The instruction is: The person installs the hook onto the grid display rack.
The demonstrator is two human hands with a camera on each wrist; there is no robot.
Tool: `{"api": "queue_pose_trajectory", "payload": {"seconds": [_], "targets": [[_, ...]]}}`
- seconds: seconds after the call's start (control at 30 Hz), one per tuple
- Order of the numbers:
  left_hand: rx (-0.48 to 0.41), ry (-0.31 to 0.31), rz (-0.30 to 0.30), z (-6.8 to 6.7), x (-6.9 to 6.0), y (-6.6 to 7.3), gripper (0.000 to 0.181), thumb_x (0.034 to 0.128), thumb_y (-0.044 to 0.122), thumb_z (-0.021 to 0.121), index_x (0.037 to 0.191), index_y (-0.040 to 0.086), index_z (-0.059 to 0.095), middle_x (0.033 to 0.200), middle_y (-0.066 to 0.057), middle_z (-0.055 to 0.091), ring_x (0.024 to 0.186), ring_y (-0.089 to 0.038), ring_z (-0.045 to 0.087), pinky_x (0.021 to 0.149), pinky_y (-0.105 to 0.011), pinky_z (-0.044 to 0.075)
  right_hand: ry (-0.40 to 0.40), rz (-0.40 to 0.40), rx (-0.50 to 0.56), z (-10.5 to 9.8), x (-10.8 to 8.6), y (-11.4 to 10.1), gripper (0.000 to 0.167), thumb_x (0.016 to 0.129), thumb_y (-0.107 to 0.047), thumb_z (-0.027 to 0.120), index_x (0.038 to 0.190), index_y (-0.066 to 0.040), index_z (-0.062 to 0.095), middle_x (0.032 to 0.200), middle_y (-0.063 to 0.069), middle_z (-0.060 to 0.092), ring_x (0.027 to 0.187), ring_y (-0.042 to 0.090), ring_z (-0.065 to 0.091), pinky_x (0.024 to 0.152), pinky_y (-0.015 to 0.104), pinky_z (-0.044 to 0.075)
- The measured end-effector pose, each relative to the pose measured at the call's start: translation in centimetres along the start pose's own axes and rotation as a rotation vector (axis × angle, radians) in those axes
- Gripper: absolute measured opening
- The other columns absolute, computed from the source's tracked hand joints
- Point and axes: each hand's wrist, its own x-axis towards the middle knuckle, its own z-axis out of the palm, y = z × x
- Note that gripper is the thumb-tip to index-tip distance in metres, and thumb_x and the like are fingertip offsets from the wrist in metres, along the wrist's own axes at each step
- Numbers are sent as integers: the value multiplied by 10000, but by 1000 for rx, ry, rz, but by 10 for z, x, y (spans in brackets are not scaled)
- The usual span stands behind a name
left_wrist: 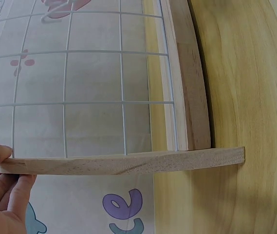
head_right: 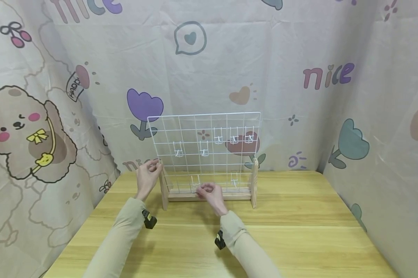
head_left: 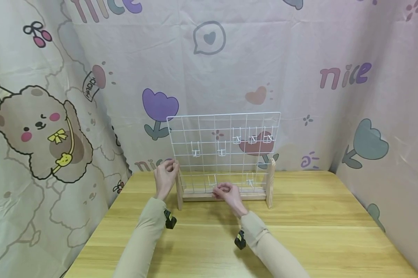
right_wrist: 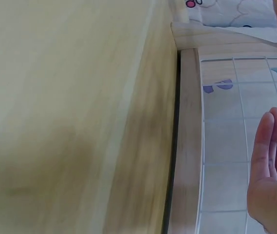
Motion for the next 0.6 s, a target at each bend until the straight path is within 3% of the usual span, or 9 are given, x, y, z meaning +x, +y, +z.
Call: {"api": "queue_pose_trajectory", "payload": {"seconds": [0.3, 0.6], "targets": [[0, 1, 11, 0, 0, 0, 303, 962, 137, 644, 1191, -57, 692, 1100, -248, 732, 1007, -366, 738, 859, -503, 597, 69, 50, 128, 12, 11, -4, 191, 896, 36, 688, 1062, 117, 639, 918, 217, 765, 714, 125, 740, 766, 299, 626], [-5, 0, -6, 0, 0, 0, 309, 959, 138, 642, 1194, -57, 692, 1115, -244, 731, 1030, -359, 732, 874, -491, 593, 53, 41, 185, 14, 18, -6, 350, 906, 25, 687, 1176, 209, 561, 942, 251, 758, 696, 119, 746, 757, 298, 625]]}}
